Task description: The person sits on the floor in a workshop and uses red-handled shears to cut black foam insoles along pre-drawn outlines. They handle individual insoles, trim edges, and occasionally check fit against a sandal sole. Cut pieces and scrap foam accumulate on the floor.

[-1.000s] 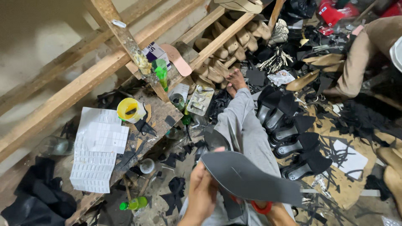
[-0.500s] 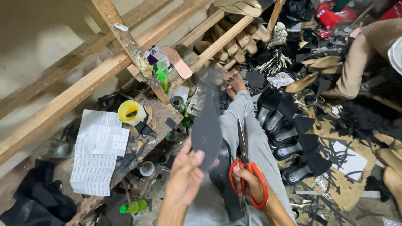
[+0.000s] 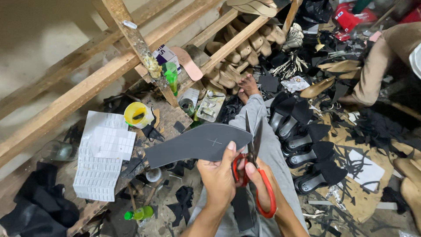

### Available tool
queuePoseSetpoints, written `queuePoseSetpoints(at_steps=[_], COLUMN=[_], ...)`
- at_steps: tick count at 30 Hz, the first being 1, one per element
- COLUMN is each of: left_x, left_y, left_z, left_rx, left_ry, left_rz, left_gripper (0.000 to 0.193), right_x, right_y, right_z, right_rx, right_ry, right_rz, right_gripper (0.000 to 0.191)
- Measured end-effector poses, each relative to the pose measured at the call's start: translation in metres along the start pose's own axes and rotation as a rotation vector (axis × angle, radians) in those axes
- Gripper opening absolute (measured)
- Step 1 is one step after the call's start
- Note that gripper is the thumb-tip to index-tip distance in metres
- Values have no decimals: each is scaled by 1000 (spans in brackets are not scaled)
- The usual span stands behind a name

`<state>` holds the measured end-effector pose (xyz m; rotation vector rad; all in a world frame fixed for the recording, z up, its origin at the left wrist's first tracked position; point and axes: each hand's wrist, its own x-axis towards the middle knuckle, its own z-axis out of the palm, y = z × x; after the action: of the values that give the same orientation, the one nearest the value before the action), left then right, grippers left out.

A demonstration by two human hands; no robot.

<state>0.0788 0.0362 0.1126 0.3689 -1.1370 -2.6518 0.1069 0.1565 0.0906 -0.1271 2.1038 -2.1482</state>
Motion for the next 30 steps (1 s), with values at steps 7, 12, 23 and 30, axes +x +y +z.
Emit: queuePoseSetpoints(at_steps=[7, 12, 23, 30], left_x=[-1, -3, -3, -1], left_y=[-4, -6, 0, 1], left_z=[8, 13, 15, 15], left_rx=[63, 25, 18, -3], left_ry=[54, 30, 10, 9], left_rz=[168, 116, 149, 155], left_gripper=[10, 6, 7, 5], right_x=[2, 7, 6, 7], right_y=[-18, -34, -36, -32], right_z=[6, 15, 17, 14], right_rx=[-87, -89, -150, -129], right_ry=[-23, 1, 45, -18], right_rz=[92, -101, -37, -129], right_gripper=[52, 58, 61, 61])
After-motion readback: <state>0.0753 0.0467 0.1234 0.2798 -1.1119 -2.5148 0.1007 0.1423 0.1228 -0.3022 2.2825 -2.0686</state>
